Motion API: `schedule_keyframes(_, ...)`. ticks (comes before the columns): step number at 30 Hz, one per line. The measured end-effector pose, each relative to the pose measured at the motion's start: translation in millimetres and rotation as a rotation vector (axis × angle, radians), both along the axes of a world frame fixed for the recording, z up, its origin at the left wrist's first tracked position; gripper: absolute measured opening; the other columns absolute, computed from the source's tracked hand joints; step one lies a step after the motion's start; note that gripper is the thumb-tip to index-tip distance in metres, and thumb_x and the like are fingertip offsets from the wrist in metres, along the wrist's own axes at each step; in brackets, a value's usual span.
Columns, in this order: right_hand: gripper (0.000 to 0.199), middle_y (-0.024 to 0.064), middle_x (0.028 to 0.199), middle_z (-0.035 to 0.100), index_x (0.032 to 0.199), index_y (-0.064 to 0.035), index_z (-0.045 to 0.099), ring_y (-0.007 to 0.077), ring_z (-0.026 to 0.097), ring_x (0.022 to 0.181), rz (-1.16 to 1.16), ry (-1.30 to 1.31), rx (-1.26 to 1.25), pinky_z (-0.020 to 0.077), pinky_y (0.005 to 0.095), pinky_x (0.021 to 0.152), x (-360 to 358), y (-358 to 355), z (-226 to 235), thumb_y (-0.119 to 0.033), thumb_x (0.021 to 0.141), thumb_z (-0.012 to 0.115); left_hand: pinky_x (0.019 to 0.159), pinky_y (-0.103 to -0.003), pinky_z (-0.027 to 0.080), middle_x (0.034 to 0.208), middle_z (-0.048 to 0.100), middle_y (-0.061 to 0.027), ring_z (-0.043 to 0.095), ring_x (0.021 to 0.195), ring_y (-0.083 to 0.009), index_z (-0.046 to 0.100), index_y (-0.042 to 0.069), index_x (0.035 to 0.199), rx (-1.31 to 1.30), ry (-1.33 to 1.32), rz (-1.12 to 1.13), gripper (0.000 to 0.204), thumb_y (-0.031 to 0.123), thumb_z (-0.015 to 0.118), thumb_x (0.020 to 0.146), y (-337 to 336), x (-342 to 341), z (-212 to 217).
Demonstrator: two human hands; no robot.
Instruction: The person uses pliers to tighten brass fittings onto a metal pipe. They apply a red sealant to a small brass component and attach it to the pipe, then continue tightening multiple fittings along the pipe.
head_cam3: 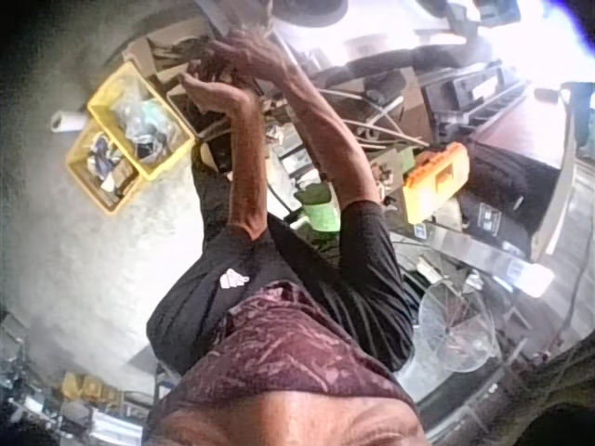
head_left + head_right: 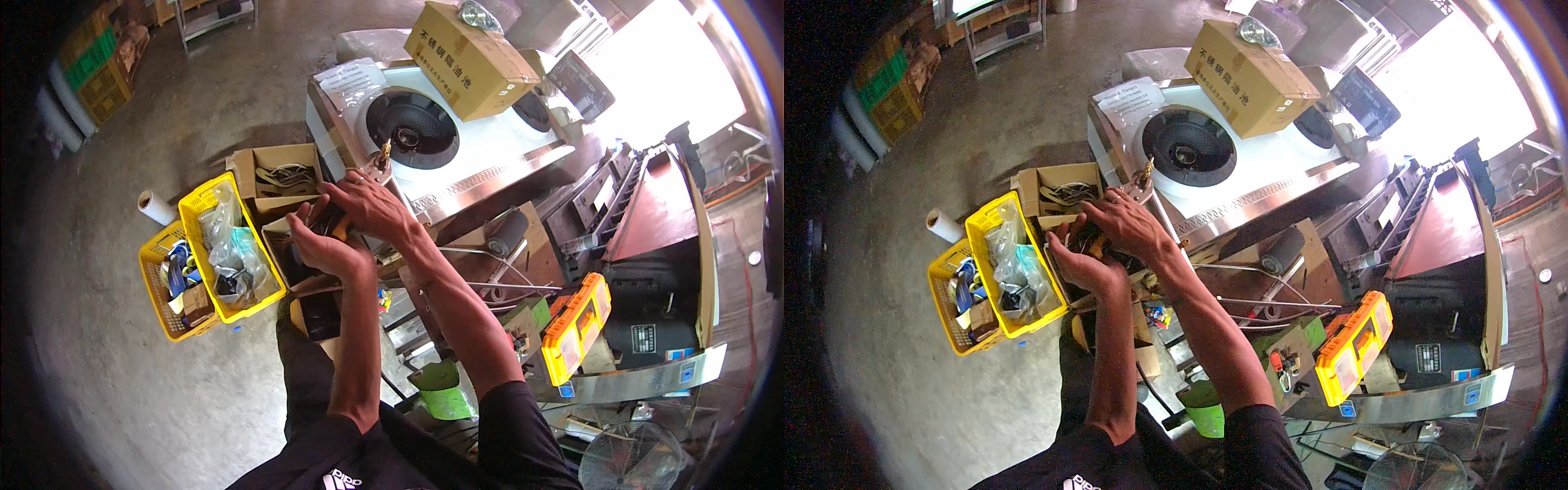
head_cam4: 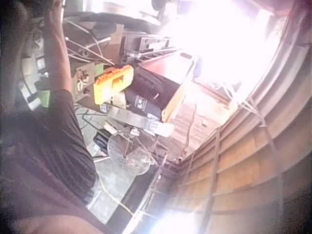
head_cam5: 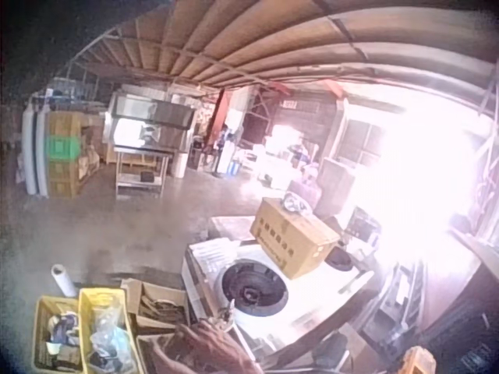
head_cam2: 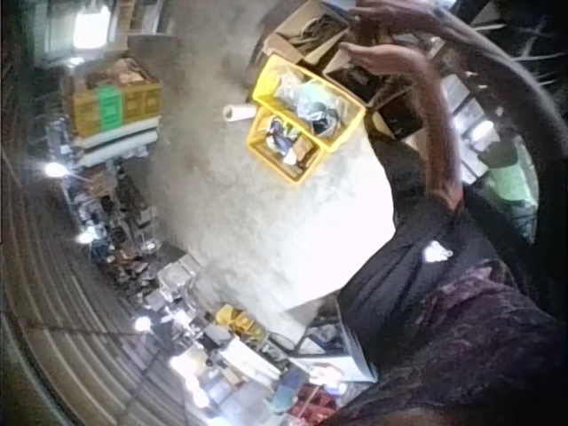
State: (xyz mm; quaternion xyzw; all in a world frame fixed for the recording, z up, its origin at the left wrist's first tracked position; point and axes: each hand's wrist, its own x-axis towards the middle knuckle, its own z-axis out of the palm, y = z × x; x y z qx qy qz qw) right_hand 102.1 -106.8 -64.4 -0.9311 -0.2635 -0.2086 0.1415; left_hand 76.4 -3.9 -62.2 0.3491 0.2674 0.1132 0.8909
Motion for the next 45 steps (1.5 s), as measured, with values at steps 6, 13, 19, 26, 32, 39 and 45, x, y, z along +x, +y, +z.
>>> schedule_keyframes(6,0.050,0.0082,0.094,0.066,0.122,-0.0092,0.055,0.0287,0.059,0.098,-0.081,0.048,-0.079,0.0439,0.0401,0.090,6,2,-11,-0.020,0.077,0.073,0.088,-0.043,0.059,0.102,0.072,-0.0140,0.070,0.093,-0.0269,0.057,0.004,0.094,-0.121,0.125,-0.049,0.039,0.042,0.054,0.103,4,13,3)
schedule_keyframes(13,0.040,0.0070,0.088,0.067,0.122,-0.0068,0.057,0.0272,0.061,0.097,-0.197,0.034,-0.110,0.0446,0.0402,0.089,19,16,-20,-0.024,0.087,0.067,0.085,-0.041,0.062,0.097,0.073,-0.0130,0.072,0.091,-0.0250,0.056,0.002,0.091,-0.107,0.112,-0.104,0.037,0.037,0.060,0.102,19,43,-26)
schedule_keyframes(19,0.037,0.0103,0.087,0.070,0.118,-0.0046,0.057,0.0285,0.065,0.091,-0.328,0.035,-0.133,0.0443,0.0394,0.085,39,28,-17,-0.025,0.088,0.066,0.083,-0.042,0.059,0.100,0.074,-0.0109,0.073,0.090,-0.0264,0.060,0.004,0.096,-0.040,0.145,-0.250,0.025,0.030,0.061,0.099,33,81,-20)
schedule_keyframes(26,0.069,0.0125,0.083,0.069,0.124,-0.0044,0.054,0.0306,0.066,0.091,-0.528,0.108,-0.133,0.0434,0.0409,0.085,71,35,-19,-0.037,0.071,0.084,0.083,-0.043,0.060,0.095,0.072,-0.0115,0.073,0.085,-0.0259,0.058,0.004,0.089,-0.001,0.151,-0.472,0.025,0.026,0.060,0.099,40,141,-23)
schedule_keyframes(32,0.051,0.0187,0.089,0.075,0.135,0.0039,0.055,0.0338,0.071,0.094,-0.680,0.048,-0.081,0.0458,0.0453,0.089,98,45,-21,-0.024,0.093,0.058,0.076,-0.041,0.060,0.092,0.072,-0.0102,0.072,0.079,-0.0255,0.059,0.006,0.087,0.051,0.096,-0.590,0.020,0.024,0.065,0.092,37,204,-42)
schedule_keyframes(39,0.059,0.0160,0.087,0.074,0.140,0.0054,0.052,0.0324,0.071,0.091,-0.825,0.032,-0.125,0.0459,0.0459,0.090,131,47,-29,-0.026,0.090,0.057,0.081,-0.042,0.055,0.086,0.068,-0.0059,0.067,0.082,-0.0238,0.061,0.011,0.085,-0.067,-0.063,-0.767,0.024,0.033,0.065,0.093,37,265,-73)
schedule_keyframes(45,0.065,0.0173,0.085,0.073,0.142,0.0061,0.051,0.0342,0.070,0.092,-0.866,0.058,0.007,0.0446,0.0459,0.092,118,37,-31,-0.030,0.088,0.062,0.100,-0.050,0.053,0.107,0.072,-0.0182,0.069,0.105,-0.0335,0.063,0.002,0.103,-0.053,0.029,-0.612,0.051,0.051,0.053,0.098,18,210,-10)
